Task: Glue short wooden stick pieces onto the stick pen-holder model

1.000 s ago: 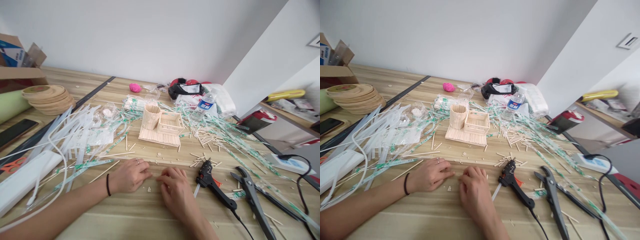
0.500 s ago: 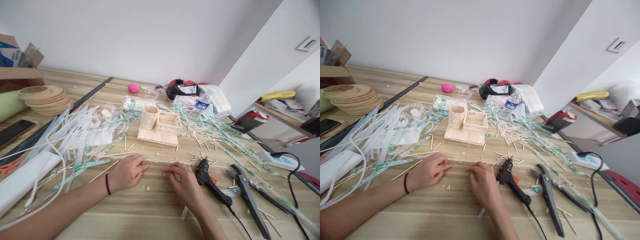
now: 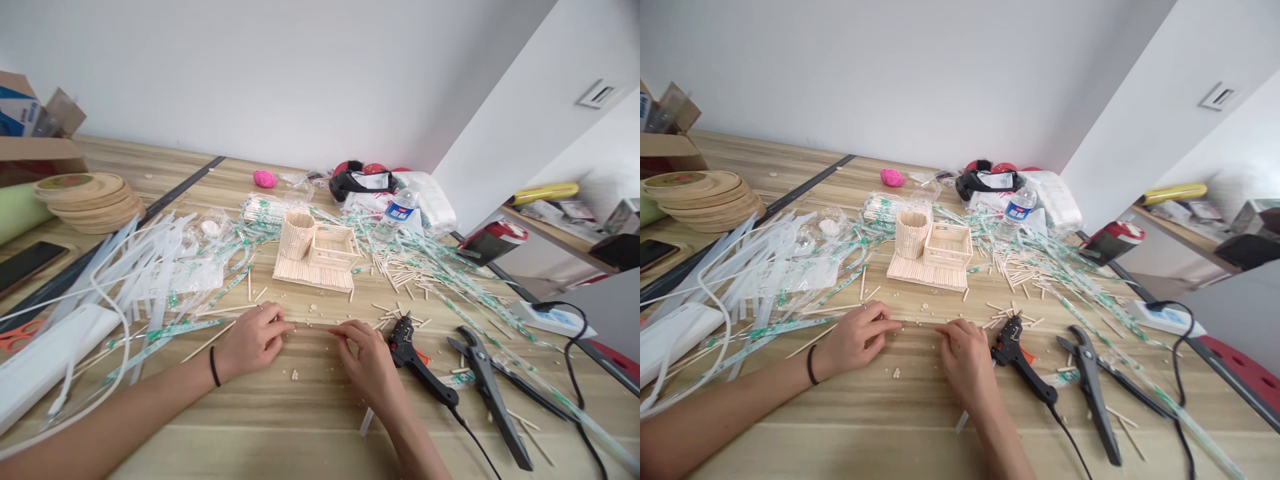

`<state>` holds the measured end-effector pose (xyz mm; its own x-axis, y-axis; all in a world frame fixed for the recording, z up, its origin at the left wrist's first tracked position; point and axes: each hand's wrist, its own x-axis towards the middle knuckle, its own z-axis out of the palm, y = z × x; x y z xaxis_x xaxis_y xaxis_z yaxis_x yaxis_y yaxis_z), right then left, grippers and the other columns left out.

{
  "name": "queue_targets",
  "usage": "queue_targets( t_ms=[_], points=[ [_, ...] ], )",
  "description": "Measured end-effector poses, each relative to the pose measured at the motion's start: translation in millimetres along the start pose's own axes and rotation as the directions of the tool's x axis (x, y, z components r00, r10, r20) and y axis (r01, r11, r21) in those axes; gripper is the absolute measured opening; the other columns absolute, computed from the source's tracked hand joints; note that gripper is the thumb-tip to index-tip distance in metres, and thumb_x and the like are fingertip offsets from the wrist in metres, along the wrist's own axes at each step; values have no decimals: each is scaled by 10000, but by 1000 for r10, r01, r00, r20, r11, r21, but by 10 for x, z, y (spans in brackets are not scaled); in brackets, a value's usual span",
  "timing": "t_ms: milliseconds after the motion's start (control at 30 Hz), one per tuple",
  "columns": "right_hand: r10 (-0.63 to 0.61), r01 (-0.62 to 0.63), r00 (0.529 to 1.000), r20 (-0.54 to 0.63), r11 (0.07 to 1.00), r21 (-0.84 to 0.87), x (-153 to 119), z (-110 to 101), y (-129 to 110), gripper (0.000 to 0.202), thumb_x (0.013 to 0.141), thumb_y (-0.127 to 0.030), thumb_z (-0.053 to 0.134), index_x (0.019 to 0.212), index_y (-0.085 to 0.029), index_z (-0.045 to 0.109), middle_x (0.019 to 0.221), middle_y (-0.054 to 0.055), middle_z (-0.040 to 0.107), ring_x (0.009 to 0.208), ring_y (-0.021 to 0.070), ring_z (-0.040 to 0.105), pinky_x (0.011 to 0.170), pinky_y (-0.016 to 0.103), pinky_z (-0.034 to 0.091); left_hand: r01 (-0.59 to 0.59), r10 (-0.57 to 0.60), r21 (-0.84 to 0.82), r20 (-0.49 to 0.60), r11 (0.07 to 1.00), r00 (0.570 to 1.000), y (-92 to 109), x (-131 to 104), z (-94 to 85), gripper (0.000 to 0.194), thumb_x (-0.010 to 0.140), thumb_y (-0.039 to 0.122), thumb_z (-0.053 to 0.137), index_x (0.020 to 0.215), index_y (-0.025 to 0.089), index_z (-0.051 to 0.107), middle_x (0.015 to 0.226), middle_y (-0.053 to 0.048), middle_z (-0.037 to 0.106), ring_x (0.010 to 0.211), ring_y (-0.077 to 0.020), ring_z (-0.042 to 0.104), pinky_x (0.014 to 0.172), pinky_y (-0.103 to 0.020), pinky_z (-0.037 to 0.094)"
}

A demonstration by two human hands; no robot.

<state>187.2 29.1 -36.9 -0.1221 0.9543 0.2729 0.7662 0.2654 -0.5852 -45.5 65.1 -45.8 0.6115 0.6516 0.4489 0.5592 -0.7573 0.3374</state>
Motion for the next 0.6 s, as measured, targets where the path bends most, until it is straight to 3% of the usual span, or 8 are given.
queue_targets(
  t_ms=[400, 533, 600],
  points=[
    [-22, 22, 1000, 3, 1000, 14, 1, 74, -102, 171, 852, -182, 514, 868, -224, 678, 806, 31, 669, 808, 213, 604, 758, 355, 406, 50, -56, -101, -53, 994, 997, -23, 22, 7, 316, 789, 43, 457, 968, 182, 678, 884, -64, 591, 802, -184, 583, 704, -313, 488],
    [16, -14, 998, -58, 999, 33, 15, 35, -66, 189, 879, -258, 508, 791, -206, 667, 739, 40, 655, 733, 216, 589, 721, 358, 410, 176, -195, -274, -43, 945, 980, 4, 64, -61, 271, 858, 130, 448, 1015, 182, 663, 935, -80, 617, 868, -200, 593, 777, -353, 489],
    [25, -20, 995, -93, 998, 51, 16, 4, -86, 217, 889, -298, 503, 775, -202, 660, 725, 43, 654, 707, 211, 587, 706, 350, 425, 290, -332, -494, 3, 820, 943, 61, 104, -120, 270, 893, 211, 439, 1079, 192, 633, 1016, -93, 643, 966, -224, 596, 840, -387, 479]
  ],
)
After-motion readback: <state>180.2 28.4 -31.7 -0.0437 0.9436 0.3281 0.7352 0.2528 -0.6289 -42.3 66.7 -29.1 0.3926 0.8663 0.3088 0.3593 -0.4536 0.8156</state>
